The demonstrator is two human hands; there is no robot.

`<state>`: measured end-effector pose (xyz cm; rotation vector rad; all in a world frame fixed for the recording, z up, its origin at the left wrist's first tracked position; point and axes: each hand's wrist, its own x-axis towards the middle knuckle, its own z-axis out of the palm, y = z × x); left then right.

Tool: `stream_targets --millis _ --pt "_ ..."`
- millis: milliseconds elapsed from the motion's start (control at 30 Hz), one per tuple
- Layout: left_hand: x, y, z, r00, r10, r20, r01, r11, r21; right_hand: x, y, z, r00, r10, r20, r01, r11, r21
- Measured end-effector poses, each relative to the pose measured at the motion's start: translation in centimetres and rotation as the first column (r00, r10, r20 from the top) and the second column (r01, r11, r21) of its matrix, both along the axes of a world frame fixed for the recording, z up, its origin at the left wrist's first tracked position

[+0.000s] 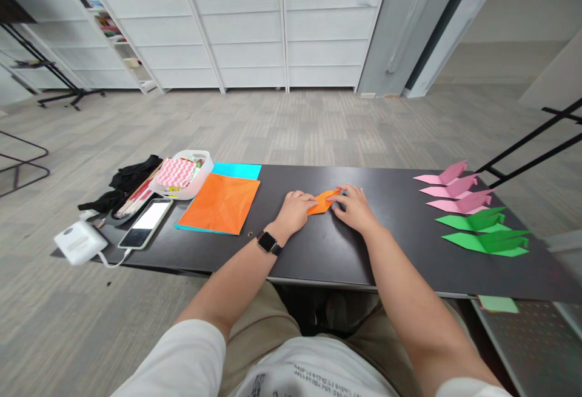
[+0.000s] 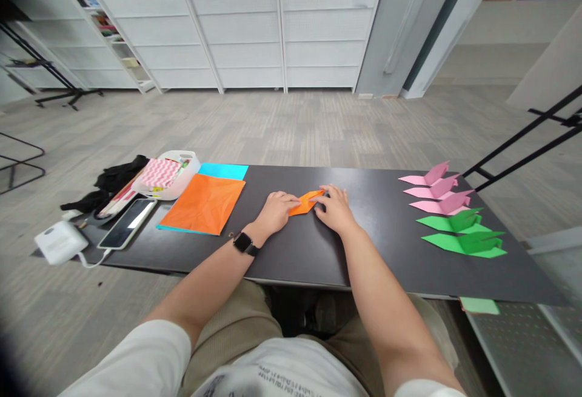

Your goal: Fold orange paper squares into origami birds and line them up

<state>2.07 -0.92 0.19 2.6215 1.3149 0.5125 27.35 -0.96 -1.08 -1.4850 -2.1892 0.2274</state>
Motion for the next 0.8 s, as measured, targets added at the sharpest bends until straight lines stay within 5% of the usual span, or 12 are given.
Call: stream_targets --millis 433,800 --pt "0.2 -0.7 1.5 0.986 -0.1 0.134 0.108 0.993 -0.052 -0.5 -0.4 0.9 0.996 0.082 -0.037 -0.083 0.996 -0.034" --pt "0.8 0.4 -0.4 0.992 0.051 0.119 -0.05 0.999 -0.009 -1.6 -0.2 0.3 0.998 0.003 -0.059 -0.004 1.0 -0.011"
